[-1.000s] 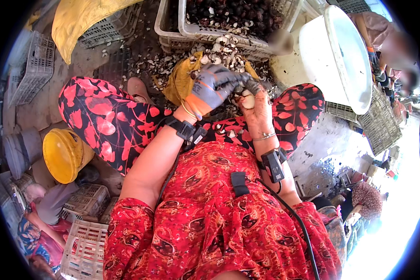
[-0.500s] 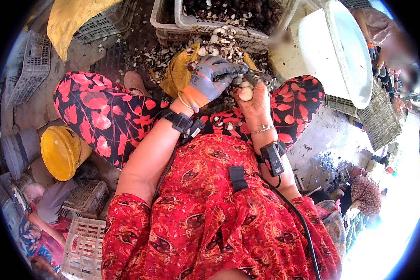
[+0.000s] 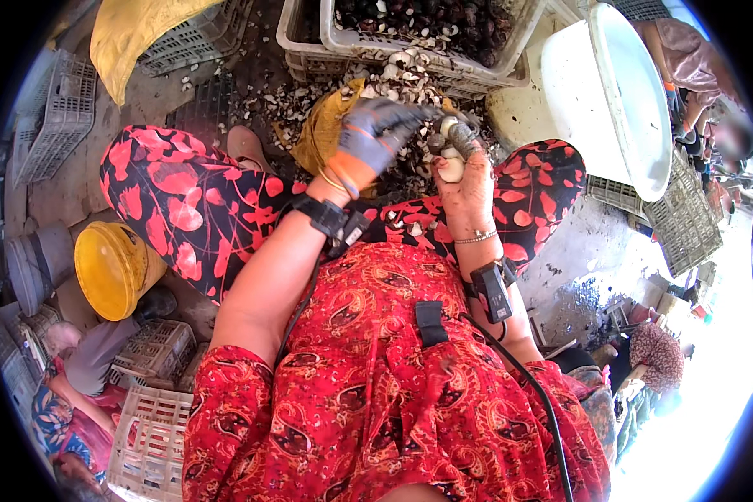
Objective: The person peels water chestnuts using a knife and places them in a yellow bucket.
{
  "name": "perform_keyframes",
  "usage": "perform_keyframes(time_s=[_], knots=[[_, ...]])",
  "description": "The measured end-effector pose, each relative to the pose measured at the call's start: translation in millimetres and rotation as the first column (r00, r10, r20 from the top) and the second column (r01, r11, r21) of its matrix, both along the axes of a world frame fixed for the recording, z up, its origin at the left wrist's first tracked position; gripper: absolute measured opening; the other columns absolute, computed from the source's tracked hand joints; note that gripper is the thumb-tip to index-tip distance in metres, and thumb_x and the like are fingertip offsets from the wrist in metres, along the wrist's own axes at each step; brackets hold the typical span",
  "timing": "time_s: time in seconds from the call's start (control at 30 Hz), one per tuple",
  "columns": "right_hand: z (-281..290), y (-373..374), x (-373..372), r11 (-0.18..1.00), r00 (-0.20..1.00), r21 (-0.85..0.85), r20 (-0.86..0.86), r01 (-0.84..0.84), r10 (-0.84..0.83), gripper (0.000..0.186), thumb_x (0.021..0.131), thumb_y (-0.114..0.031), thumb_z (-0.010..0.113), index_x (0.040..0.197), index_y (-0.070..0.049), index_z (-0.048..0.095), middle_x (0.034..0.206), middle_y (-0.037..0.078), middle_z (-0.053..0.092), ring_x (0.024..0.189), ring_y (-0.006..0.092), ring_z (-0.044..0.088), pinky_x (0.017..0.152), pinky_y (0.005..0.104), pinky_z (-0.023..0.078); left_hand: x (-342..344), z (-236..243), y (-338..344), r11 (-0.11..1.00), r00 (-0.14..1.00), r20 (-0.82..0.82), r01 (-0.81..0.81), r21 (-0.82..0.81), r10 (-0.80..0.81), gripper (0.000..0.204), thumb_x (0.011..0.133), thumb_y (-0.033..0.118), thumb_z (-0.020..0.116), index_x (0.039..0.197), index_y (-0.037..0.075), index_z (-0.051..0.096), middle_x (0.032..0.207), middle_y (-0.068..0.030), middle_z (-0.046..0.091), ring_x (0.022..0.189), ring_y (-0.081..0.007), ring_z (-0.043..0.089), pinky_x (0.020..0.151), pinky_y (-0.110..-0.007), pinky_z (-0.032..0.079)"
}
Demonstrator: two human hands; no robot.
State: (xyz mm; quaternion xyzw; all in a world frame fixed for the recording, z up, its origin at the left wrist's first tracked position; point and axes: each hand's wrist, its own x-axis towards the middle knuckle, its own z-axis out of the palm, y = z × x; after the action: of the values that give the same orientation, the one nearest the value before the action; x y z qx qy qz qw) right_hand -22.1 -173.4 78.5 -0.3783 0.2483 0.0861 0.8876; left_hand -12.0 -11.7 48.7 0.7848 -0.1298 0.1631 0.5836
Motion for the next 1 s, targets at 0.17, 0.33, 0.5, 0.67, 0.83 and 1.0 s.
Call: perform_keyframes(time_s=[0.17,0.33,0.5,0.67,0.83,1.0], knots=[[1.4,-3.8,-2.7,0.854,0.985,0.518,-0.117,-0.049,0.128,0.023,0.085,-0.011,0.05,0.105,-0.001,0.057,0.091,0.012,0.06,0.059,0.016,0.049,0.047,0.0232,0.042,-1.2,-7.4,2.4,0.857,0.912,-0.352,-0.003,-0.515,-0.208,0.023,0.076,0.01,0.067,0.099,0.01,0.069,0.098,-0.0119,0.063,0.094,-0.0248,0.058,0.084,-0.033,0.045],[-7.5,-3.3,-4.2,0.903,0.975,0.428,-0.21,0.02,0.079,0.025,0.087,-0.016,0.044,0.102,0.0,0.056,0.09,0.013,0.059,0.058,0.0174,0.048,0.048,0.0241,0.041,-10.0,18.4,-4.8,0.984,0.991,0.096,0.079,0.159,-0.095,0.02,0.083,0.005,0.061,0.102,0.006,0.067,0.099,-0.0051,0.064,0.091,-0.0141,0.059,0.082,-0.026,0.046],[-13.6,-7.9,0.0,0.86,0.975,0.462,0.055,-0.218,0.217,0.021,0.09,-0.013,0.044,0.107,-0.006,0.055,0.094,0.007,0.06,0.071,0.0153,0.054,0.051,0.0232,0.042,3.6,-25.9,10.7,0.923,0.864,-0.482,-0.057,-0.381,-0.145,0.02,0.085,0.007,0.06,0.104,0.005,0.066,0.1,-0.003,0.067,0.09,-0.0075,0.058,0.081,-0.024,0.046],[-33.0,-8.1,-5.4,0.989,0.997,0.125,0.006,-0.083,0.083,0.019,0.091,-0.014,0.045,0.105,-0.006,0.055,0.095,0.008,0.062,0.074,0.0186,0.059,0.05,0.0254,0.045,-5.9,4.3,1.4,0.998,0.998,-0.053,0.037,-0.043,-0.039,0.024,0.075,0.01,0.069,0.099,0.01,0.069,0.089,-0.0085,0.065,0.087,-0.022,0.059,0.078,-0.033,0.046],[-27.3,-2.9,-2.2,0.998,0.998,0.05,-0.055,0.046,-0.043,0.025,0.095,-0.019,0.037,0.108,-0.007,0.054,0.094,0.009,0.063,0.073,0.0202,0.061,0.051,0.0271,0.047,-3.4,16.9,5.4,0.96,0.993,0.121,-0.037,0.278,0.003,0.027,0.071,0.007,0.068,0.096,0.018,0.07,0.081,-0.0075,0.061,0.078,-0.0251,0.056,0.072,-0.035,0.046],[-23.2,-5.7,1.9,0.995,0.997,0.057,0.003,-0.081,0.081,0.024,0.093,-0.018,0.039,0.102,-0.005,0.057,0.092,0.009,0.063,0.071,0.0188,0.058,0.051,0.0249,0.046,3.4,-14.8,15.2,0.982,0.892,-0.451,-0.049,-0.183,-0.04,0.023,0.079,0.008,0.064,0.1,0.014,0.069,0.084,-0.0066,0.065,0.083,-0.0219,0.06,0.075,-0.031,0.047]])
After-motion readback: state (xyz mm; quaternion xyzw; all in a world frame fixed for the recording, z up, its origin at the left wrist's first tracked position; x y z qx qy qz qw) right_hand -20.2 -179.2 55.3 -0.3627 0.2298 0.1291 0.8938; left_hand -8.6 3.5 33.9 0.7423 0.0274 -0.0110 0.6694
